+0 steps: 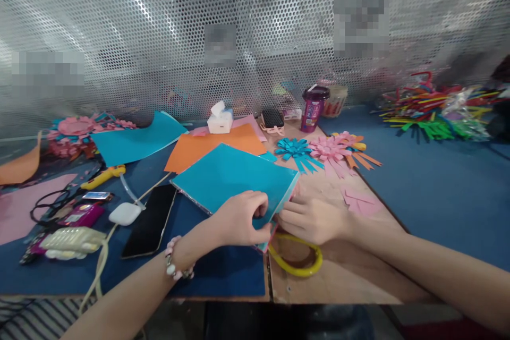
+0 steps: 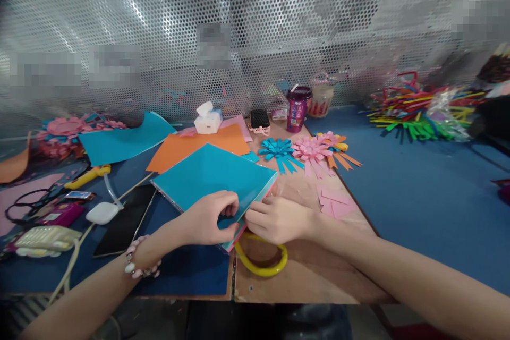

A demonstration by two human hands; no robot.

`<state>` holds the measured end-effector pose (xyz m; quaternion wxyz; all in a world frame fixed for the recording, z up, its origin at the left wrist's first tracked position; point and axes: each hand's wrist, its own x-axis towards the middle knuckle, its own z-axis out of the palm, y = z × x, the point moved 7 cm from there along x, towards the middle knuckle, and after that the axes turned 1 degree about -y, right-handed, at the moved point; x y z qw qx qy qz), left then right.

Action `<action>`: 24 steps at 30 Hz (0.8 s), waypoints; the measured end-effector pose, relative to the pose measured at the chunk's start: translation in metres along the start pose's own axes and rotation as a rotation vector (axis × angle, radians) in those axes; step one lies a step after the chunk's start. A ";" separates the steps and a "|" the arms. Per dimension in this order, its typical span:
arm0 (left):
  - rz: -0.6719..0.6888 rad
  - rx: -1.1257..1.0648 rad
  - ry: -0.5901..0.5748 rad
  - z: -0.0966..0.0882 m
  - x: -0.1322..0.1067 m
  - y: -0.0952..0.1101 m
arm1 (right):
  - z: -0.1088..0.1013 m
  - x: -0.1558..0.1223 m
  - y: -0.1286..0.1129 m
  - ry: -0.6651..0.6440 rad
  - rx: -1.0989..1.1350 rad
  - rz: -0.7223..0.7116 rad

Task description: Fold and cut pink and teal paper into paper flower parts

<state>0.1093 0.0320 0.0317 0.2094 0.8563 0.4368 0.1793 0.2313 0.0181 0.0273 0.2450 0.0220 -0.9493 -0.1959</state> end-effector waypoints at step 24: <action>0.034 0.108 0.027 0.000 0.001 0.007 | 0.003 0.001 -0.001 0.030 -0.058 -0.047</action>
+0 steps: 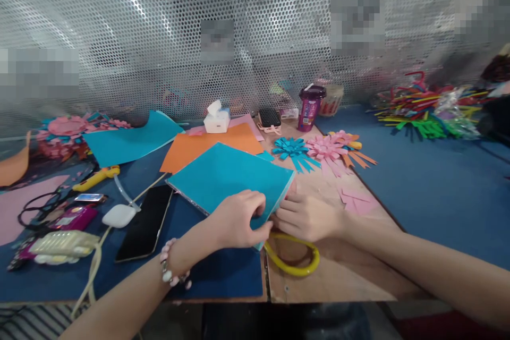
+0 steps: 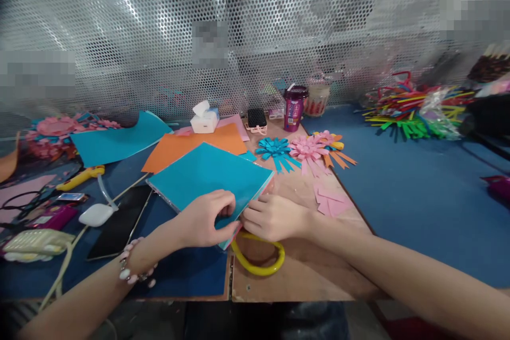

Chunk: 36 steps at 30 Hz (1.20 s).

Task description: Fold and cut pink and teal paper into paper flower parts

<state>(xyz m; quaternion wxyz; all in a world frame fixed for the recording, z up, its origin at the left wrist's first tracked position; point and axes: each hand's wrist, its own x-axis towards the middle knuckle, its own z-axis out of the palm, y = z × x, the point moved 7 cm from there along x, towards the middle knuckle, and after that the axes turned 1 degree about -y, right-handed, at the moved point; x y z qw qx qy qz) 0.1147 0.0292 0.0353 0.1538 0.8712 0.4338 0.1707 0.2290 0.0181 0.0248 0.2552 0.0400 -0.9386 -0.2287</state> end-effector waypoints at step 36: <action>-0.227 0.013 -0.068 0.008 -0.017 0.000 | 0.005 0.004 -0.005 0.005 -0.078 -0.035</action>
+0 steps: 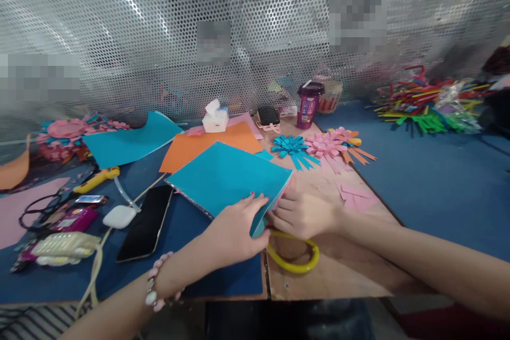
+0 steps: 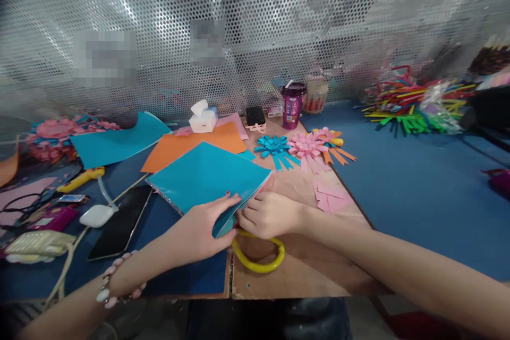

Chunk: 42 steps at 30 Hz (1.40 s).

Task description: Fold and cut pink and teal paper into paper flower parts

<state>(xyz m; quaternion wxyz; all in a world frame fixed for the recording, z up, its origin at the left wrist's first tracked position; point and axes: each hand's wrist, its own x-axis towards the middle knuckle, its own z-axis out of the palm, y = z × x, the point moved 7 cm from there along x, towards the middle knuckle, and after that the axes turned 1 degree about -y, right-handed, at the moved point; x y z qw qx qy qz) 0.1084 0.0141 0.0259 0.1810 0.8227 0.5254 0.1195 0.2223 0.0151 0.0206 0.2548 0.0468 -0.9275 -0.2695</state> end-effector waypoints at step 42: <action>0.002 -0.056 0.017 -0.003 0.004 -0.004 | 0.020 -0.012 0.040 -0.169 0.772 0.387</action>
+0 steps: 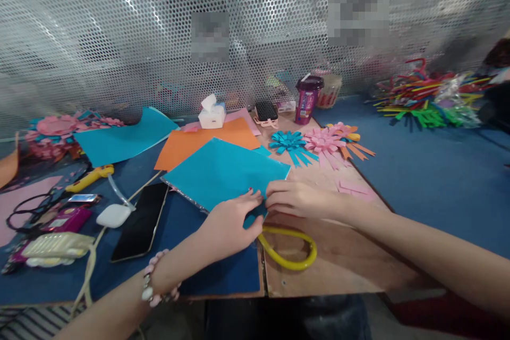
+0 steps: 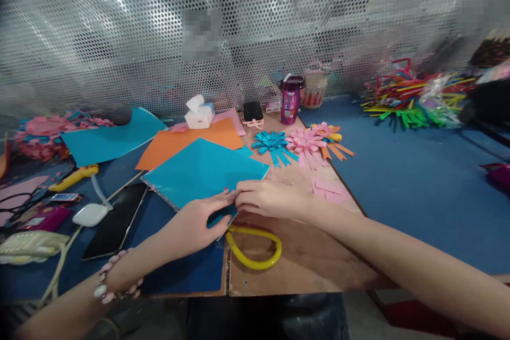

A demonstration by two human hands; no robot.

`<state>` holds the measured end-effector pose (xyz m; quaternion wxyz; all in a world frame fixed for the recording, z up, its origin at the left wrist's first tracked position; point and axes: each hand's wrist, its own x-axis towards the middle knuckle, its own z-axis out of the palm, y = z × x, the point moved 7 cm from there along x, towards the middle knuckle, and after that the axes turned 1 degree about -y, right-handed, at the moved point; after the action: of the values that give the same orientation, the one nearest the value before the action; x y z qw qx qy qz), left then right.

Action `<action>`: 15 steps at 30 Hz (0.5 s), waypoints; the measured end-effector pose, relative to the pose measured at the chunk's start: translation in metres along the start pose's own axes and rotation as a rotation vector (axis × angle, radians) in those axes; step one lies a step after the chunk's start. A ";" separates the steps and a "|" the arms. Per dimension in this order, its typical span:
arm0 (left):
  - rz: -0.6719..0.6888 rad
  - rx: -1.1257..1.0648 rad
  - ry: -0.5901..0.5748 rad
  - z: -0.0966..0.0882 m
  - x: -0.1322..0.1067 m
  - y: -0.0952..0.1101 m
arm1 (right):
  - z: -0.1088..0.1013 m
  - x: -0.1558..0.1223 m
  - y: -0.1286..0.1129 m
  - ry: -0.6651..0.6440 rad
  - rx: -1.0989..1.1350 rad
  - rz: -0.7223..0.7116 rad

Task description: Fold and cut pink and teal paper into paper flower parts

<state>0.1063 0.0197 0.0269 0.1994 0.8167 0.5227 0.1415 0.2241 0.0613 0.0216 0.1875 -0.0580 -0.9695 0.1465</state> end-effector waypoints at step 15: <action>-0.005 0.010 0.002 0.001 0.001 -0.002 | -0.002 0.001 -0.003 -0.005 -0.075 -0.079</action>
<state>0.1056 0.0207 0.0248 0.1953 0.8162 0.5256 0.1392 0.2234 0.0590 0.0251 0.1884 -0.0262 -0.9763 0.1028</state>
